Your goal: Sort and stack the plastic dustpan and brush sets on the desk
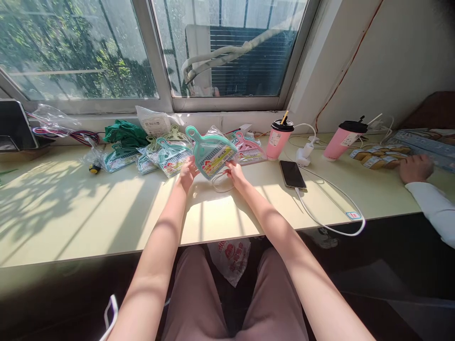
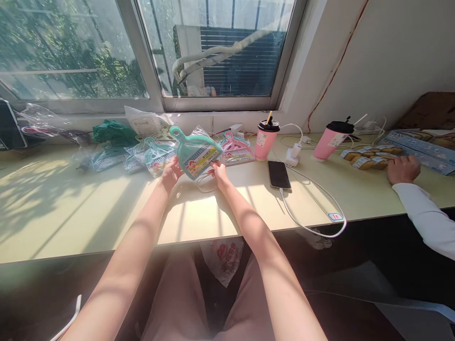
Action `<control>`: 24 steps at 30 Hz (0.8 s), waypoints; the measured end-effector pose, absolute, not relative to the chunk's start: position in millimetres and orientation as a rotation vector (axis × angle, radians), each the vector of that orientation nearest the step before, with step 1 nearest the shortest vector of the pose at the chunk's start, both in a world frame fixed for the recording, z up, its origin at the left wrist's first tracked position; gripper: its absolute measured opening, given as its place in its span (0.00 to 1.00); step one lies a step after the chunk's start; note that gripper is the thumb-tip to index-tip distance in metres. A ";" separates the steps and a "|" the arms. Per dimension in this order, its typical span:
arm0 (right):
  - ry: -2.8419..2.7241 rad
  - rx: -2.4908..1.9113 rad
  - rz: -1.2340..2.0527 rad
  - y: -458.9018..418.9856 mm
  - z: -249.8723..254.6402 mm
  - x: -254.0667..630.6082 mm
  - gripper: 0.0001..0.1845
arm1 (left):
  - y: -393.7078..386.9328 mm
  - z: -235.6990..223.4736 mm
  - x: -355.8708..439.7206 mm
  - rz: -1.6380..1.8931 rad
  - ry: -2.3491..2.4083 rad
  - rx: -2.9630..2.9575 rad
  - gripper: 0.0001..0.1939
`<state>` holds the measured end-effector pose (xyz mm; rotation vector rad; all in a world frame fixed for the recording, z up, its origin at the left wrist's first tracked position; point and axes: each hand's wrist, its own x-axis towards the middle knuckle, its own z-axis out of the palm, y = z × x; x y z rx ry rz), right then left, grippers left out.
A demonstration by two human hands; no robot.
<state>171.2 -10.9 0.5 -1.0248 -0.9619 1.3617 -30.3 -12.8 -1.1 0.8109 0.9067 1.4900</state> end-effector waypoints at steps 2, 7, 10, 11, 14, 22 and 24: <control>-0.957 -1.030 1.347 -10.4 0.5 172.4 0.08 | -14.4 0.6 -28.8 1.508 0.914 0.811 0.06; -0.958 -0.951 1.357 -8.2 -0.4 173.0 0.11 | -17.5 4.4 -25.2 1.537 0.821 0.794 0.05; -0.988 -0.921 1.343 -8.8 -0.4 172.5 0.12 | -17.2 5.0 -25.5 1.557 0.812 0.750 0.05; -1.005 -0.920 1.337 -9.3 -0.1 172.4 0.12 | -17.0 5.1 -25.6 1.560 0.818 0.740 0.05; -1.058 -0.934 1.330 -10.9 1.4 172.5 0.15 | -17.0 6.5 -25.2 1.568 0.835 0.726 0.03; -1.059 -0.983 1.237 -10.6 0.9 173.9 0.19 | -19.6 7.2 -26.7 1.485 0.806 0.847 0.07; -1.025 -1.016 1.189 -8.0 0.1 175.9 0.20 | -18.1 4.8 -25.1 1.458 0.822 0.892 0.08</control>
